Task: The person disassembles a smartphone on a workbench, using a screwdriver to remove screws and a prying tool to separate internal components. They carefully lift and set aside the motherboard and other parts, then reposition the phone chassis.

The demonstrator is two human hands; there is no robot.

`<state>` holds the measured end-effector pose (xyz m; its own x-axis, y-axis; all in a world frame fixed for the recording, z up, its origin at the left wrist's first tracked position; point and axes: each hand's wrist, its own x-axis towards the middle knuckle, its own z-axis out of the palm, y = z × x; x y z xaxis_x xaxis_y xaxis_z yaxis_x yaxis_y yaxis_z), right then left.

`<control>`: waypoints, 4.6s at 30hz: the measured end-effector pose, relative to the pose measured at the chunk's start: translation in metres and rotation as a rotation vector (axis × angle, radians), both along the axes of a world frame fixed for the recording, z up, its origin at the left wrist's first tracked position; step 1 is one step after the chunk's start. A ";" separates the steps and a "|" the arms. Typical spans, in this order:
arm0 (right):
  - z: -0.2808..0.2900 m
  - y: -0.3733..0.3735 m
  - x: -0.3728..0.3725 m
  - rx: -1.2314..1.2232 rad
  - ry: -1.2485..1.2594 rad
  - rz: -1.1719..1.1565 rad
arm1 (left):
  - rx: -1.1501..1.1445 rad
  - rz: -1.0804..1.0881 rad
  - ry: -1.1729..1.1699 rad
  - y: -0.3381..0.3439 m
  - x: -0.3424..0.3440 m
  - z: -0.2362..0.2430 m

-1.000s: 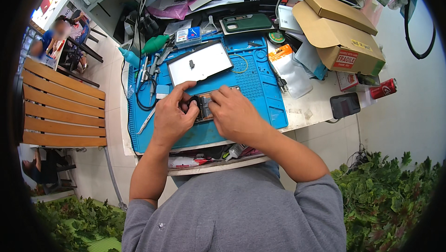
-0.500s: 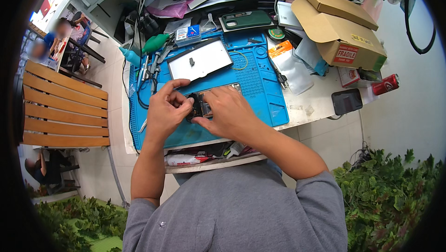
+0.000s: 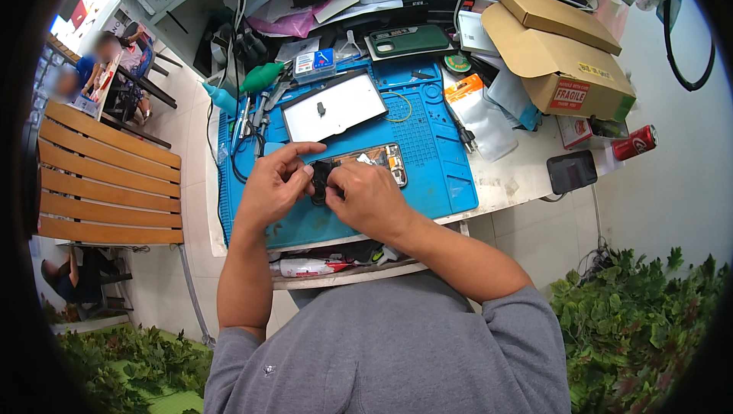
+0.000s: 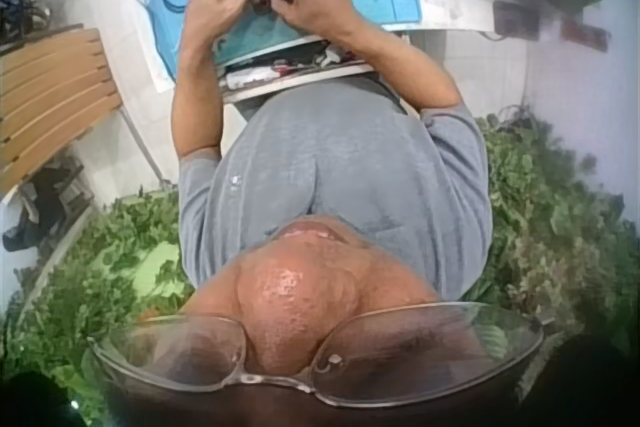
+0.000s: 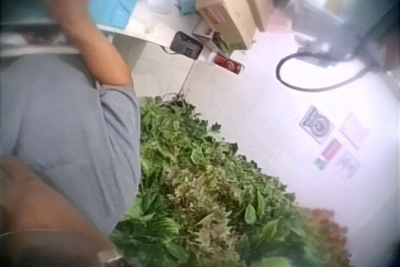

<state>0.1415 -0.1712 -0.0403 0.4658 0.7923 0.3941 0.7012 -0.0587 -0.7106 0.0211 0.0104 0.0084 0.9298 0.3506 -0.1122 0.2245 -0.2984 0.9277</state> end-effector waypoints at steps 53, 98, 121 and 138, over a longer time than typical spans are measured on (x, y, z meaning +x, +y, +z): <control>0.033 0.026 0.046 -0.545 0.278 -0.019 | 0.674 -0.190 0.167 0.003 -0.006 0.004; 0.038 0.030 0.020 -0.411 0.138 -0.159 | 0.652 -0.209 0.191 0.007 -0.006 0.005; 0.029 0.026 0.035 -0.454 0.416 -0.157 | 0.545 0.200 0.227 0.051 -0.076 0.026; 0.040 0.023 0.039 -0.476 0.497 -0.106 | 0.168 0.200 -0.326 0.003 -0.039 -0.009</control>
